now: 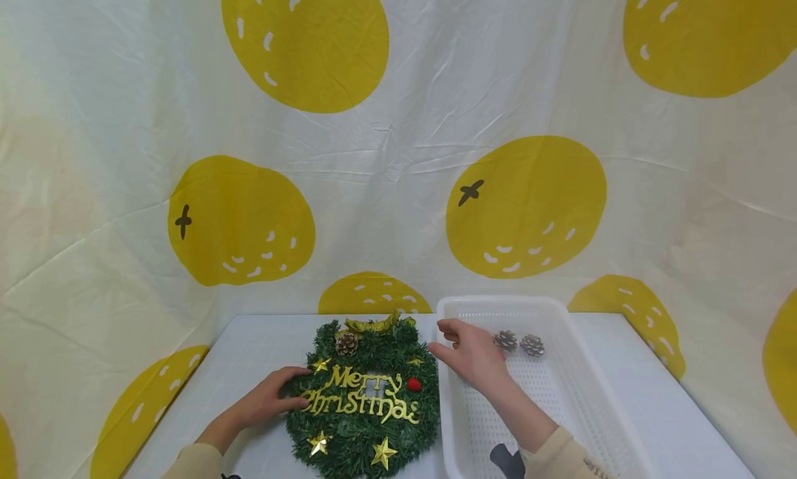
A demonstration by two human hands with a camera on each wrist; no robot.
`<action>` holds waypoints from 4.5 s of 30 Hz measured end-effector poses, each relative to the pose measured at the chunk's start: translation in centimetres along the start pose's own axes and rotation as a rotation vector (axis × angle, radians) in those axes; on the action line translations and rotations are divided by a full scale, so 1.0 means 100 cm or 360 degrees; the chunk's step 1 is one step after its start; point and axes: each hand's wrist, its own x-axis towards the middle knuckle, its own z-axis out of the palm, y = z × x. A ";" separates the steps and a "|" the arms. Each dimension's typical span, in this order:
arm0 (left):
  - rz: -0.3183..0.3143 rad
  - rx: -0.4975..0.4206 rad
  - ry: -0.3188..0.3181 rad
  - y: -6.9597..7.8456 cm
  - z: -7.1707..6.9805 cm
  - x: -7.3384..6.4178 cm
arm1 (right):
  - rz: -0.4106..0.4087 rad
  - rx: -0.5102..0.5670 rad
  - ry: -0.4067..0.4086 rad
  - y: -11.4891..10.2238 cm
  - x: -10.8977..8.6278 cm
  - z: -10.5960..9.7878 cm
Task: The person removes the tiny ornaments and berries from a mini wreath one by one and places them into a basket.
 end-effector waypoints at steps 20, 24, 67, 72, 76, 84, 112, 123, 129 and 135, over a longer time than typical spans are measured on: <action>0.0009 -0.0001 0.0006 0.000 0.001 0.000 | 0.0043 0.0415 0.0031 -0.041 -0.032 0.011; -0.0001 0.0008 0.0001 0.001 0.000 0.000 | 0.0047 0.0458 0.0047 -0.051 -0.036 0.021; 0.0007 0.0004 0.0031 0.002 0.003 0.000 | 0.0073 0.0485 0.0124 -0.072 -0.013 0.128; 0.0019 0.0016 0.0043 0.005 0.001 -0.002 | 0.0063 0.0486 0.0114 -0.068 -0.006 0.135; 0.0020 0.0023 0.0041 0.007 0.000 -0.004 | 0.0045 0.0461 0.0104 -0.067 -0.001 0.140; 0.0034 0.0017 0.0040 0.008 -0.001 -0.004 | 0.0075 0.0381 0.0033 -0.069 0.011 0.152; 0.0059 0.0042 0.0040 0.003 0.000 -0.001 | 0.0144 0.0342 0.0055 -0.052 0.051 0.185; 0.0043 0.0036 0.0060 0.004 -0.002 -0.004 | 0.0212 0.0264 -0.0012 -0.048 0.062 0.193; 0.0061 0.0059 0.0081 0.004 -0.001 -0.004 | 0.0218 0.0222 -0.0024 -0.046 0.067 0.195; 0.0054 0.0029 0.0053 0.004 0.000 -0.001 | 0.0212 0.0220 -0.0010 -0.044 0.072 0.198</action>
